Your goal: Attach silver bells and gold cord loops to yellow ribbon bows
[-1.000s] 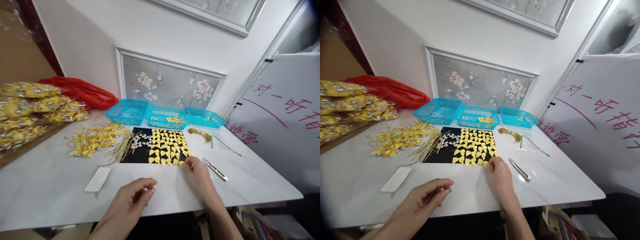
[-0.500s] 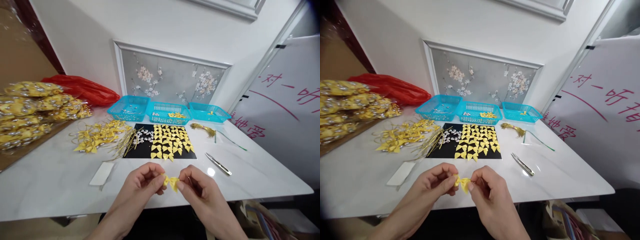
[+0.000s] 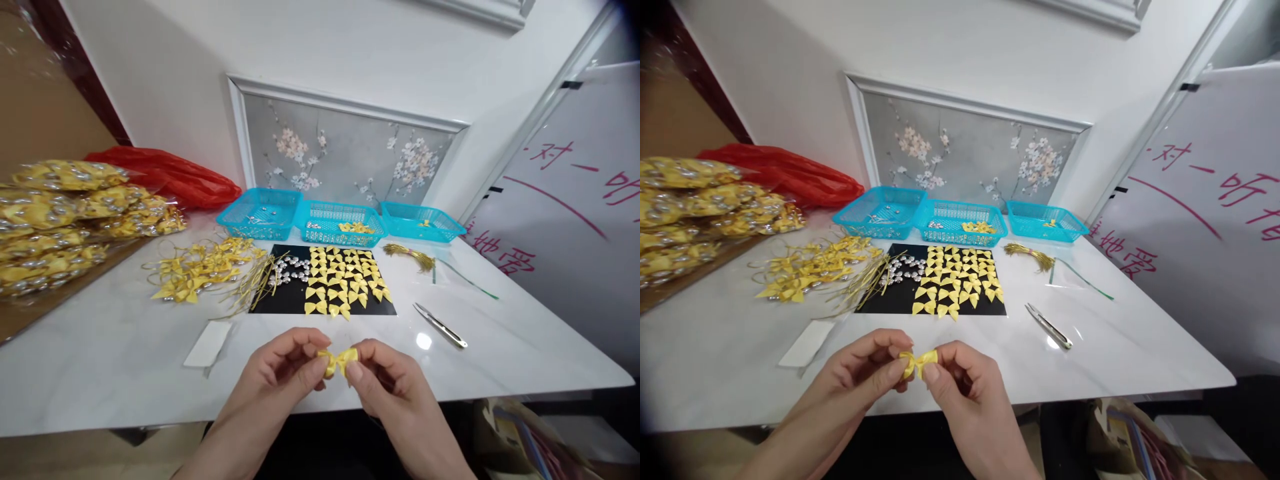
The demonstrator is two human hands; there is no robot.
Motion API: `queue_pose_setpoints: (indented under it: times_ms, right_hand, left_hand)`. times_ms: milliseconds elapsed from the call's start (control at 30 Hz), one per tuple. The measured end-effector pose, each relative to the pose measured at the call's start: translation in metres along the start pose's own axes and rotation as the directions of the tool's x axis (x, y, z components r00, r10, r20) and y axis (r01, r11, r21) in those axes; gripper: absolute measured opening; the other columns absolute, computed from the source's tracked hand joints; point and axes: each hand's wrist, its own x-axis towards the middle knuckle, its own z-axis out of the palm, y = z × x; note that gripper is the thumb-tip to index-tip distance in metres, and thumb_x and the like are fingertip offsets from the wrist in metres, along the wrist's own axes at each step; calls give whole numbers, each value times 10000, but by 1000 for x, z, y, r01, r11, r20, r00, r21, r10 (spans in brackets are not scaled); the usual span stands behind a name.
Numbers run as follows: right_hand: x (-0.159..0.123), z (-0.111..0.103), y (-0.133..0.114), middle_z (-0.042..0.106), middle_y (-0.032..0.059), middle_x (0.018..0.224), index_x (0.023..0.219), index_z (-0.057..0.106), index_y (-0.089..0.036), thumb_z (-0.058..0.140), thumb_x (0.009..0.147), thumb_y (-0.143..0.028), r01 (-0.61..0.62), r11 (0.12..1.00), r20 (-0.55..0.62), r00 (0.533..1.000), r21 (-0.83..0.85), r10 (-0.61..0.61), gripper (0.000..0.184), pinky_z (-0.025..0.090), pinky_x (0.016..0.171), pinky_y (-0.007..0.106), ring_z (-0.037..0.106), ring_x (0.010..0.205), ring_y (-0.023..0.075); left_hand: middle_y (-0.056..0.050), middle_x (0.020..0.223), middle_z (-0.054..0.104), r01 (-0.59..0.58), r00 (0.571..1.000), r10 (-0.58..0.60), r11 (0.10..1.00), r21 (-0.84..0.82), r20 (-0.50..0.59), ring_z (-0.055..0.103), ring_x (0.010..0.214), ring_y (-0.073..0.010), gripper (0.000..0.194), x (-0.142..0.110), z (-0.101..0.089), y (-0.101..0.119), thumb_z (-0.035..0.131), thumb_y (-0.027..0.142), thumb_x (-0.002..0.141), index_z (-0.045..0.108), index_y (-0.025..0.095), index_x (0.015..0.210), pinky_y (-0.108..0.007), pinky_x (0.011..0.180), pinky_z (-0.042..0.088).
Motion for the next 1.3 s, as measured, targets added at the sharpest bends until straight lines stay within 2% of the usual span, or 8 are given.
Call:
queue_pose_setpoints:
  times_ms: [233, 433, 600, 733, 833, 967, 1133, 1300]
  right_hand:
    - [-1, -2, 2, 449, -32, 666, 845, 657, -177, 640, 883, -504, 1, 1000, 21, 1000, 21, -2, 330, 257, 500, 218, 303, 568, 88]
    - [9, -10, 4, 520, -2, 804, 1056, 700, -237, 586, 940, -372, 228, 973, 37, 973, -43, -227, 212, 352, 551, 223, 433, 629, 102]
    - [10, 0, -3, 562, 10, 859, 960, 728, -249, 584, 922, -223, 320, 944, 147, 941, -85, -306, 151, 415, 614, 233, 539, 720, 124]
    - [11, 3, -8, 549, 5, 822, 827, 668, -205, 555, 928, -189, 312, 935, 171, 944, -170, -284, 153, 417, 626, 240, 545, 715, 127]
    - [11, 2, -11, 542, -7, 795, 826, 636, -204, 557, 926, -173, 336, 893, 165, 940, -299, -298, 131, 393, 626, 233, 521, 705, 120]
    - [10, 1, -14, 529, -15, 760, 788, 605, -197, 542, 940, -179, 344, 856, 175, 938, -386, -298, 165, 370, 596, 227, 507, 674, 112]
    - [11, 3, -14, 514, -17, 742, 765, 579, -193, 526, 951, -194, 356, 838, 153, 934, -414, -321, 193, 353, 563, 221, 493, 650, 107]
    - [14, 4, -11, 507, -19, 732, 725, 524, -193, 494, 958, -183, 339, 846, 113, 940, -412, -322, 235, 364, 591, 225, 494, 665, 112]
  left_hand:
    - [40, 709, 645, 64, 998, -60, 991, -121, 34, 576, 675, -90, 161, 0, -3, 0, 817, 300, 759, 733, 222, 873, -177, 672, 484]
    - [18, 725, 668, 362, 932, -315, 841, -402, 179, 612, 622, -75, 328, 1, -7, -1, 863, 195, 712, 673, 214, 979, -182, 643, 514]
    - [5, 783, 633, 433, 897, -339, 803, -409, 284, 570, 610, -48, 256, 2, -3, -4, 828, 172, 753, 654, 169, 940, -155, 632, 485]
    - [0, 817, 618, 376, 904, -295, 894, -244, 309, 576, 712, -92, 218, 1, -2, -3, 790, 290, 793, 655, 183, 926, -187, 691, 479]
    - [-5, 874, 617, 127, 978, -127, 992, 15, 164, 571, 869, -159, 245, 1, -8, 2, 622, 449, 901, 652, 211, 855, -256, 816, 479]
    - [12, 760, 603, -125, 990, 92, 920, 371, 106, 561, 767, -180, 306, -2, -16, 12, 604, 518, 867, 657, 226, 793, -257, 727, 462]
    - [18, 673, 567, -84, 995, 32, 803, 589, 98, 510, 674, -173, 248, -9, -9, 18, 607, 409, 850, 629, 207, 707, -260, 642, 408]
    - [47, 634, 423, -10, 983, -81, 877, 481, 167, 384, 611, -143, 319, -11, -7, 12, 578, 444, 867, 535, 206, 659, -247, 568, 340]
